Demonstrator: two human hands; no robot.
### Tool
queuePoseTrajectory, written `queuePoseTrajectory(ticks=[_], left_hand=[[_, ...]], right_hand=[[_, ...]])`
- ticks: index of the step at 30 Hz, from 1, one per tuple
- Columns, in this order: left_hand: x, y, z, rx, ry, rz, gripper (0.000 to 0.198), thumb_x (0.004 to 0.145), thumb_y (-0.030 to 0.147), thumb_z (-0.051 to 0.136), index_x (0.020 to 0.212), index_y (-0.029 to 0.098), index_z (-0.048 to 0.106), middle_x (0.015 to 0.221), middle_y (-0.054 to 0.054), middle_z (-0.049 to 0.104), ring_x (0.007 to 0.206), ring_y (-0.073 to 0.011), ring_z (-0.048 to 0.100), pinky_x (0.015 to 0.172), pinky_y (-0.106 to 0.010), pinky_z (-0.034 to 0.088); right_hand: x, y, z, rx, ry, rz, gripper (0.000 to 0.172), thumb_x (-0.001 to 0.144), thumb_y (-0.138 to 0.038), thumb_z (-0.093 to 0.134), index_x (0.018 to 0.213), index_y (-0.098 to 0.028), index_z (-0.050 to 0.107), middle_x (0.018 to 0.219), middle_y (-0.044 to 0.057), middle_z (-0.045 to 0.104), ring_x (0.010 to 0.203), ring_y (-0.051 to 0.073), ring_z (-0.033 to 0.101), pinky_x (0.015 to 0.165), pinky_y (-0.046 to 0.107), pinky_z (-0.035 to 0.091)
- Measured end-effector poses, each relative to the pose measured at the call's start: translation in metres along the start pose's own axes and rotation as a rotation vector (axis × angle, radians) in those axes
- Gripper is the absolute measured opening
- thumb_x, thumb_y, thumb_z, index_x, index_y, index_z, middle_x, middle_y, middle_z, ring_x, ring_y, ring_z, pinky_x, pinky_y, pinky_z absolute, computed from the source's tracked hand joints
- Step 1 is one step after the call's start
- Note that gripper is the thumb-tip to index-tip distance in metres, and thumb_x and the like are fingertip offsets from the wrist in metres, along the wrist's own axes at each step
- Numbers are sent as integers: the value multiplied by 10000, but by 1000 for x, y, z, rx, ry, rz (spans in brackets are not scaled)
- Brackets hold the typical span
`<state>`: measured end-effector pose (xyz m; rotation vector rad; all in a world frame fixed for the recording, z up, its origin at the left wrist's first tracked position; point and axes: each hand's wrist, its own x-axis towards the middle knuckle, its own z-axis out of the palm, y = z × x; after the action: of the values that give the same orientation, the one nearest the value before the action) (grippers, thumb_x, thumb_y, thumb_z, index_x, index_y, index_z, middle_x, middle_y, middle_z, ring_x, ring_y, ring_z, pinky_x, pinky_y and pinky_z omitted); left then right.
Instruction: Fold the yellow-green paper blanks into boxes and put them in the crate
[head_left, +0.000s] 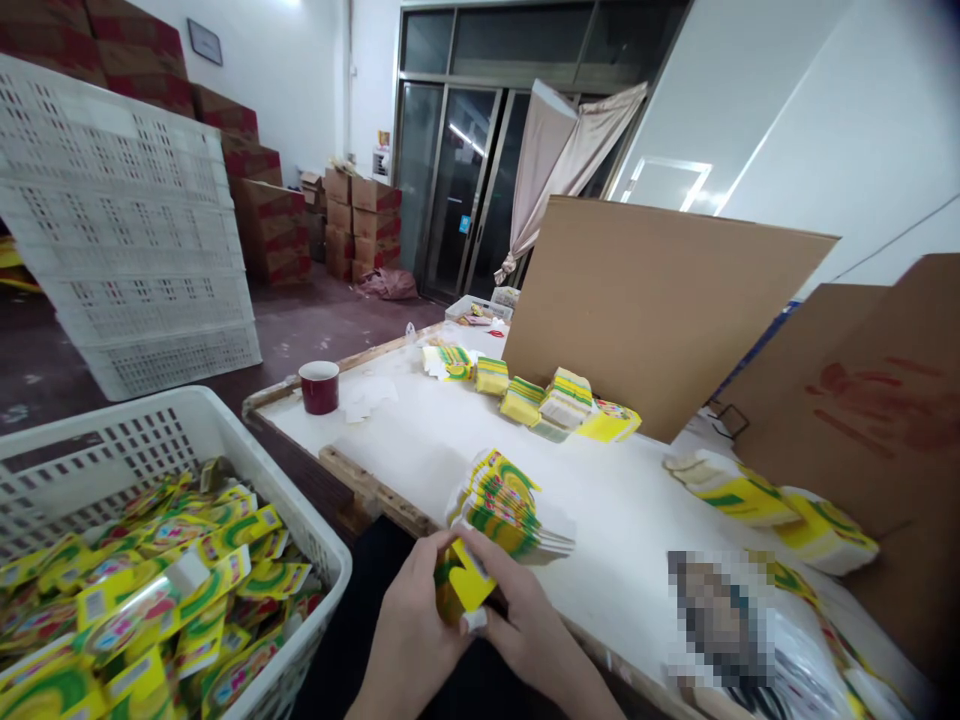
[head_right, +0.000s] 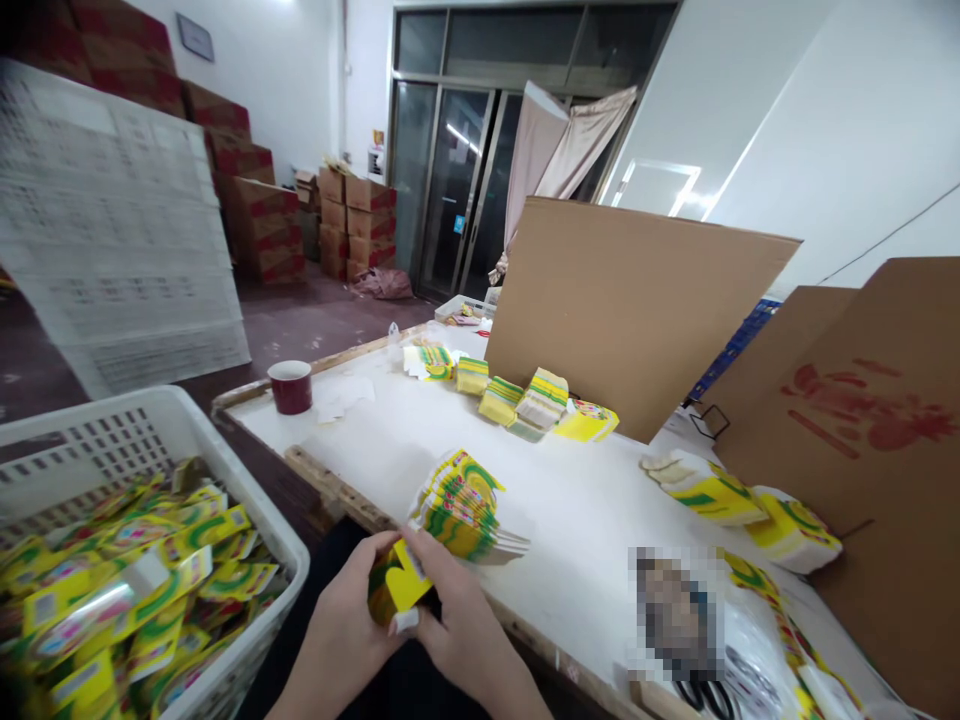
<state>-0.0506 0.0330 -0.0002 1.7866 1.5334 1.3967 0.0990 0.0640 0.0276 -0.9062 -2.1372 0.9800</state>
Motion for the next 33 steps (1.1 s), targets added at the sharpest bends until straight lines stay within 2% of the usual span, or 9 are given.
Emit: queuePoseTrajectory(ticks=[4, 7, 11, 14, 20, 24, 26, 28, 33], left_hand=[[3, 2, -1, 16, -10, 19, 488, 688, 248, 638, 1142, 185, 469, 986, -78, 617, 888, -218, 632, 756, -339, 545], [5, 4, 0, 30, 7, 45, 524, 700, 176, 598, 1202, 206, 450, 1012, -76, 599, 911, -213, 623, 778, -345, 541], [8, 5, 2, 75, 52, 102, 535, 678, 143, 604, 1194, 215, 482, 1058, -87, 594, 970, -225, 607, 829, -344, 527], [6, 4, 5, 112, 69, 135, 527, 656, 111, 590, 1169, 203, 513, 1045, -87, 606, 968, -225, 607, 832, -331, 525], [-1, 1, 9, 144, 43, 135, 522, 650, 85, 575, 1154, 206, 514, 1040, -87, 604, 962, -223, 609, 831, -339, 528], [0, 2, 9, 143, 34, 161, 501, 677, 142, 606, 1161, 204, 496, 1049, -103, 597, 952, -230, 613, 819, -349, 529], [1, 3, 10, 158, 55, 181, 490, 681, 165, 618, 1155, 204, 500, 1044, -104, 600, 942, -234, 613, 811, -353, 528], [0, 4, 10, 179, 62, 199, 489, 666, 156, 620, 1140, 209, 512, 1028, -96, 612, 925, -237, 614, 797, -357, 527], [-6, 1, 14, 231, 60, 191, 394, 662, 173, 623, 1049, 209, 555, 924, -72, 656, 782, -230, 625, 662, -343, 525]], right_hand=[[2, 7, 5, 316, 76, 71, 643, 787, -297, 638, 1377, -253, 386, 1394, 84, 463, 1281, 260, 431, 1082, 451, 292], [6, 11, 10, 587, 122, 146, 588, 774, -415, 645, 1314, -252, 478, 1361, 74, 504, 1266, 259, 449, 1078, 443, 298], [13, 13, 22, 971, 292, 298, 422, 760, -445, 630, 1104, -203, 648, 1152, 93, 659, 1108, 279, 579, 980, 450, 417], [15, 11, 34, 1116, 359, 344, 339, 698, -387, 650, 962, -181, 699, 1043, 99, 698, 1011, 289, 619, 886, 430, 485], [9, 13, 46, 1179, 359, 402, 352, 673, -422, 650, 923, -177, 691, 1032, 105, 694, 972, 280, 632, 868, 423, 487], [5, 22, 33, 983, 572, 394, 357, 655, -413, 728, 938, -209, 649, 1018, 66, 697, 978, 251, 627, 906, 406, 460], [5, 24, 26, 904, 628, 395, 362, 639, -374, 752, 937, -206, 634, 997, 60, 701, 943, 251, 634, 871, 405, 476], [4, 23, 23, 940, 583, 409, 375, 634, -375, 752, 944, -204, 631, 936, 58, 710, 861, 249, 649, 800, 399, 504], [3, 12, 34, 1180, 319, 485, 342, 683, -419, 705, 902, -163, 650, 818, 70, 705, 757, 229, 658, 716, 364, 516]])
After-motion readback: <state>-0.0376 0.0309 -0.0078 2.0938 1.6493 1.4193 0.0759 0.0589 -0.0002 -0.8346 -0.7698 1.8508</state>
